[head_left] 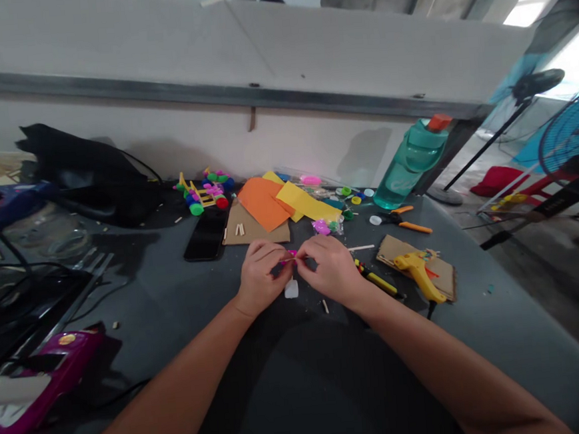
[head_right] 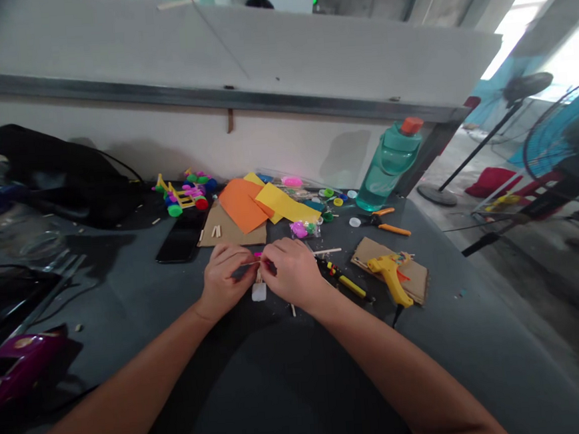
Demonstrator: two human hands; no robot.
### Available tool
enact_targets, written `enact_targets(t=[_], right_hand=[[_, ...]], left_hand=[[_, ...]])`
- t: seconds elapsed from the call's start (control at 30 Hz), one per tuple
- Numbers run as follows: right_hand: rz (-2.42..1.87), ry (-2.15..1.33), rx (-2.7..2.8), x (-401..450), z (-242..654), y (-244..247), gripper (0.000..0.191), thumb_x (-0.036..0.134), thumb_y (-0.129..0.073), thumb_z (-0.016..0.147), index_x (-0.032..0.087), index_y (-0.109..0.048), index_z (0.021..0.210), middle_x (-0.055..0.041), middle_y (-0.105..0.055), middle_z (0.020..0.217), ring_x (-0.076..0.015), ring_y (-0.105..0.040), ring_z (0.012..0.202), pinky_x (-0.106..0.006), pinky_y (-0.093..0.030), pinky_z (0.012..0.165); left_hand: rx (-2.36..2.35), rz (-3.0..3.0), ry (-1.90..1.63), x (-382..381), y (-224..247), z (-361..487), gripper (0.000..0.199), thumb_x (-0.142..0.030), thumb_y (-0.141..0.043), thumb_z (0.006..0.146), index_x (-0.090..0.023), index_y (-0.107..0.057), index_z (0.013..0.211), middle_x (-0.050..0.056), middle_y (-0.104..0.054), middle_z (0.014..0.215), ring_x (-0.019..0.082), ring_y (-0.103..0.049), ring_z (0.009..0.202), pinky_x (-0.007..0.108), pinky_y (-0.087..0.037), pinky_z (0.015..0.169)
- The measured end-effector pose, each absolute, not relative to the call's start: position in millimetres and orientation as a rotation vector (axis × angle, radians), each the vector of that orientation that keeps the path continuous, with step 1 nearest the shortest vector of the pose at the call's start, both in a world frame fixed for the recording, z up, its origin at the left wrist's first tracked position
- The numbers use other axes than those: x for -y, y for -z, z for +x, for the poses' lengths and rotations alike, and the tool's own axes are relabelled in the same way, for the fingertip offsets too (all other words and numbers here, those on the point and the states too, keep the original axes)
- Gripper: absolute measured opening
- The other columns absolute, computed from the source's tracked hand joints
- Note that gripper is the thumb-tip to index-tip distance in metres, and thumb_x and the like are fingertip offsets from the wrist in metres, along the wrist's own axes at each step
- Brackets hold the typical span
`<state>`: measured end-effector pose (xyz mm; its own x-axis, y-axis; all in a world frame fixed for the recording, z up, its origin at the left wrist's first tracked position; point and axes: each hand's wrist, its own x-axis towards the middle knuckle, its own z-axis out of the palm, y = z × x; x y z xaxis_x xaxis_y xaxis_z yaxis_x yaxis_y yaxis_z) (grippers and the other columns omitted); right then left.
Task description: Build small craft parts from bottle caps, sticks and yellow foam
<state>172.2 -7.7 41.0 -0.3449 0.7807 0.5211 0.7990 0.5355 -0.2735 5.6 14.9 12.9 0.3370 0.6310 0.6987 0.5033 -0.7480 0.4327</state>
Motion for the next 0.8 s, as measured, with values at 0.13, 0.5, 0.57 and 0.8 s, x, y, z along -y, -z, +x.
enact_targets(t=[0.13, 0.5, 0.57, 0.8], right_hand=[[-1.239, 0.109, 2.202, 10, 174, -50, 0.011, 0.02, -0.05, 0.084, 0.02, -0.06, 0.078, -0.0052, -0.063, 0.078, -0.0204, -0.055, 0.083, -0.034, -0.037, 0.079], [-1.614, 0.052, 2.286, 33, 152, -45, 0.04, 0.053, -0.053, 0.079, 0.018, -0.051, 0.099, -0.0047, -0.064, 0.064, -0.0211, -0.061, 0.057, -0.028, -0.036, 0.052], [-1.722, 0.043, 2.375, 39, 139, -32, 0.051, 0.058, -0.054, 0.076, 0.016, -0.05, 0.104, -0.0076, -0.066, 0.065, -0.0238, -0.063, 0.057, -0.028, -0.035, 0.049], [-1.849, 0.002, 2.362, 25, 129, -21, 0.015, 0.027, -0.047, 0.085, 0.017, -0.046, 0.095, -0.0063, -0.066, 0.073, -0.0207, -0.065, 0.065, -0.026, -0.036, 0.054]], left_hand=[[-1.028, 2.398, -1.399, -14, -17, 6, 0.007, -0.02, -0.057, 0.079, -0.021, -0.062, 0.074, 0.002, -0.066, 0.078, 0.017, -0.058, 0.079, 0.035, -0.044, 0.078], [-1.422, 1.211, -1.821, -59, 8, -24, 0.016, -0.032, -0.061, 0.075, -0.017, -0.064, 0.081, -0.001, -0.058, 0.069, 0.012, -0.053, 0.062, 0.023, -0.04, 0.056], [-1.439, 1.123, -1.846, -64, 11, -27, 0.017, -0.033, -0.063, 0.073, -0.017, -0.064, 0.079, -0.002, -0.057, 0.067, 0.011, -0.051, 0.059, 0.022, -0.039, 0.054], [-1.447, 1.121, -1.865, -64, 11, -31, 0.017, -0.032, -0.062, 0.073, -0.016, -0.065, 0.078, 0.001, -0.06, 0.073, 0.012, -0.053, 0.065, 0.022, -0.041, 0.06]])
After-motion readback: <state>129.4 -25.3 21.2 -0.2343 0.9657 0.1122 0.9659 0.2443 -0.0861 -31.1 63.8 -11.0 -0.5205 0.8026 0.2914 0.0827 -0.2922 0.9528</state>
